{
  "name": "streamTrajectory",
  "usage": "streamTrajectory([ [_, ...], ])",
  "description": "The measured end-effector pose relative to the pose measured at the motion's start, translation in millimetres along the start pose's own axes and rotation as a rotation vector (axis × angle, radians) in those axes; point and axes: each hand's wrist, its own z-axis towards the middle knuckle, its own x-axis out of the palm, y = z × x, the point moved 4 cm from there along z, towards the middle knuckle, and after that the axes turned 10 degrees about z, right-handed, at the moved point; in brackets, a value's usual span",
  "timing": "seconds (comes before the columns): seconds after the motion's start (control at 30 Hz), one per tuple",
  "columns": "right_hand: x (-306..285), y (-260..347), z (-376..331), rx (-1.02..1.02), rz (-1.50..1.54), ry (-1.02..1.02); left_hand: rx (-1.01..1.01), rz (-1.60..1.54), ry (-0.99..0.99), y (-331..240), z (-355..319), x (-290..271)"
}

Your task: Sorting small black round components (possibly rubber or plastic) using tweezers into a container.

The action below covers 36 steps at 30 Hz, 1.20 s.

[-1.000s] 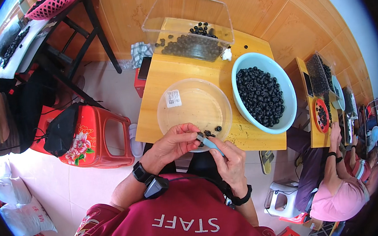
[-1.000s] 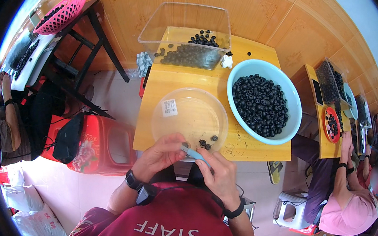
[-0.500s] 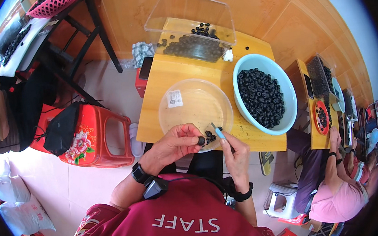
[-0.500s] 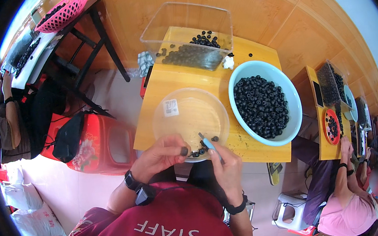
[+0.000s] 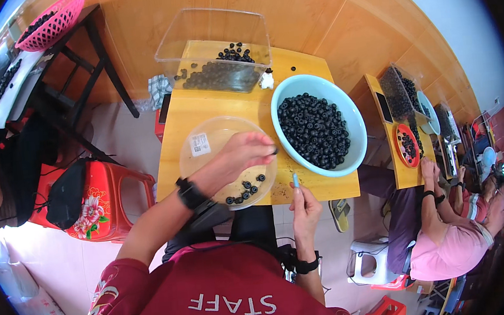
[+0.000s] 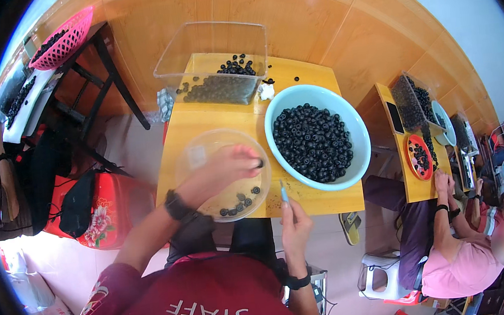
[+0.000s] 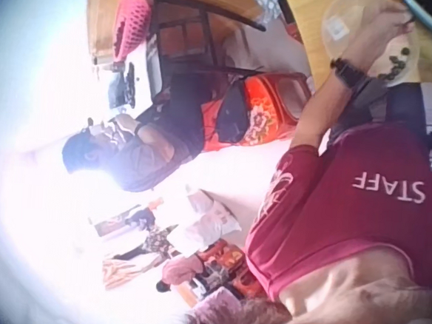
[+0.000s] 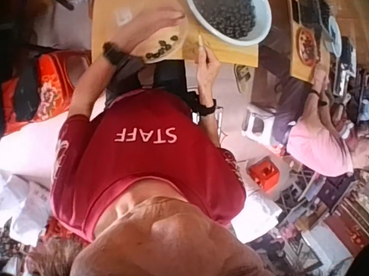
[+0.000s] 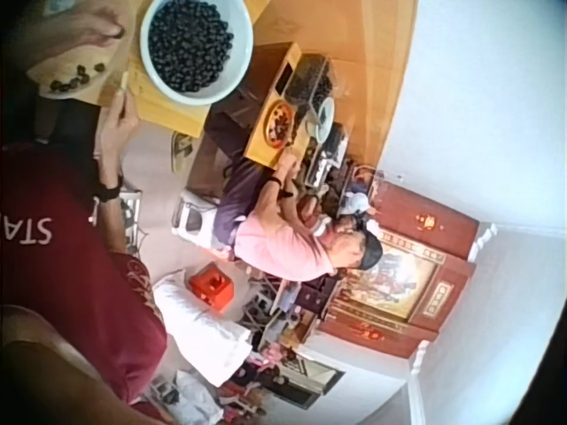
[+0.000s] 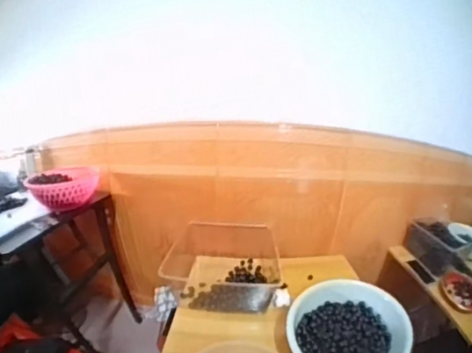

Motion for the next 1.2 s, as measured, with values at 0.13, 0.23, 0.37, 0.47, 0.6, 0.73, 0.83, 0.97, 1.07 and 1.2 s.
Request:
streamTrajectory([
  [0.13,-17,-5,0,-0.023,0.042,-0.090,-0.007,0.086,0.133,-12,42,37],
  [0.23,-22,-8,1,-0.021,0.048,-0.112,-0.005,0.147,0.056,-19,29,31],
  [0.37,-26,-16,0,0.001,0.048,-0.096,0.039,0.353,0.000,-14,-9,-13],
  [0.47,-18,-21,2,0.051,0.074,-0.057,0.119,0.668,-0.071,9,-33,-51],
  [0.6,5,-12,5,0.019,0.065,-0.028,0.074,1.127,-0.200,41,-57,-64],
  [0.73,16,-7,3,-0.025,0.038,0.004,0.245,1.238,-0.218,58,-45,-44],
  [0.83,17,-4,3,-0.009,0.039,0.032,0.394,1.273,-0.243,65,-31,-28],
  [0.97,14,-3,1,0.011,0.030,0.054,0.375,1.325,-0.132,79,-19,-28],
  [1.07,13,-7,-1,0.031,0.063,0.051,0.350,1.326,-0.102,78,-20,-30],
  [1.2,14,-8,1,0.040,0.066,0.058,0.084,1.021,-0.060,56,-28,-37],
])
